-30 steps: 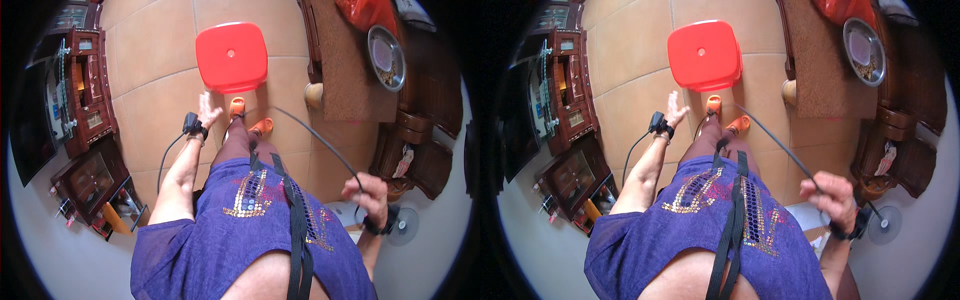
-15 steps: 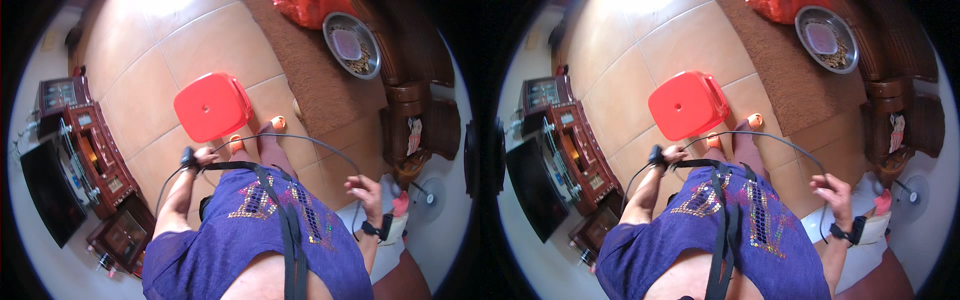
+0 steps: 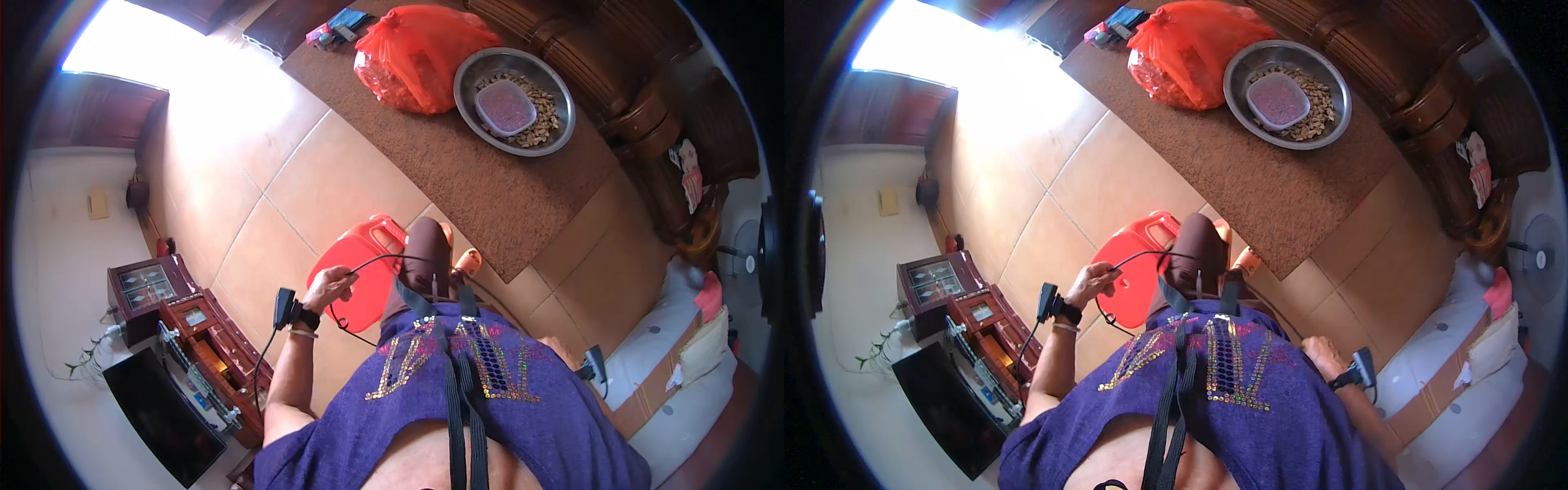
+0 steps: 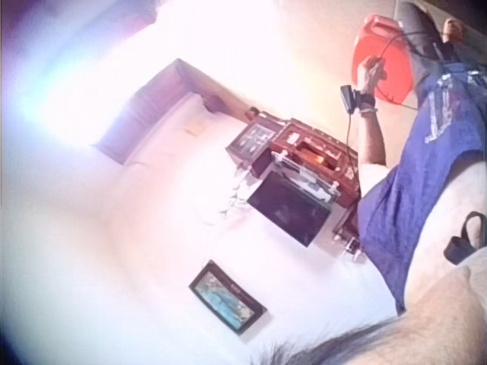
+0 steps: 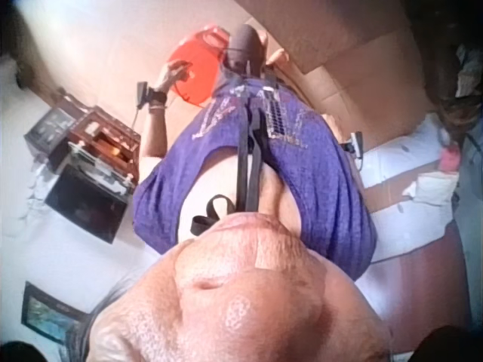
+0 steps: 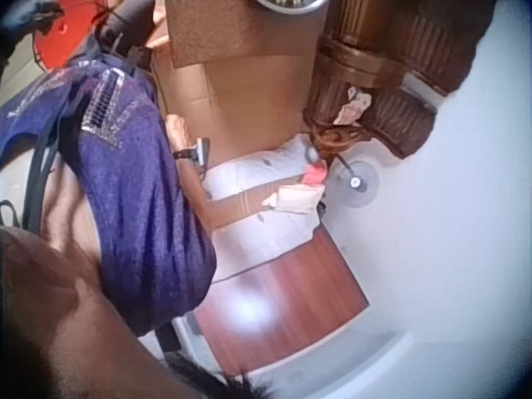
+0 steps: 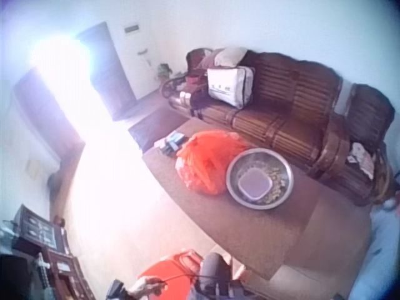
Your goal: Peeling peanuts and sorting them into a plastic container.
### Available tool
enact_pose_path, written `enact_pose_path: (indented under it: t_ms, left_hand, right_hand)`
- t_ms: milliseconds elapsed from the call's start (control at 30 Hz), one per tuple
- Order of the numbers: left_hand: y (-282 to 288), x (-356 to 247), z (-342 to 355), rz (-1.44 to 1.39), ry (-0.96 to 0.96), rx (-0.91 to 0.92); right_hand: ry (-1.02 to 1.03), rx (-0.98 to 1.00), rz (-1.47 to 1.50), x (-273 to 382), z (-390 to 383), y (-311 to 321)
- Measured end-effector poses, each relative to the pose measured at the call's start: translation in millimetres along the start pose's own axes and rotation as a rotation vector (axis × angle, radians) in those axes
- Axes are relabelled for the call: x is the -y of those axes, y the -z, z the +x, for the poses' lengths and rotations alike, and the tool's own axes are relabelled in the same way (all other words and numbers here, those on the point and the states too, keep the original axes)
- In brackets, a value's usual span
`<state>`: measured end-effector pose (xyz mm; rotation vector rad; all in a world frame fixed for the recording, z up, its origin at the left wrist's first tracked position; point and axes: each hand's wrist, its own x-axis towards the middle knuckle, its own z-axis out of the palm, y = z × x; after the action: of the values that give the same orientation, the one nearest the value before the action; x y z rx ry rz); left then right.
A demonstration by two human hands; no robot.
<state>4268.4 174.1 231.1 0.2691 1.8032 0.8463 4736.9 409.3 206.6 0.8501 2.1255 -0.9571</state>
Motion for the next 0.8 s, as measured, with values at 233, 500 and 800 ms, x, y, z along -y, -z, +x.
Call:
enact_pose_path:
  t_ms: [233,500,800]
  left_hand:
    - [36.4,-91.9,48.4,0.456,0.128,0.35]
    - [165.6,-209.5,134.9,0.635,0.513,0.704]
    - [227.1,-234.5,272.7,0.733,0.591,0.847]
  right_hand:
    - [-0.104,-0.049,-0.017,57.8,53.5,-54.8]
    - [-0.232,-0.074,0.092,200.8,128.3,-5.6]
    - [-0.458,-0.058,0.182,287.3,174.6,30.0]
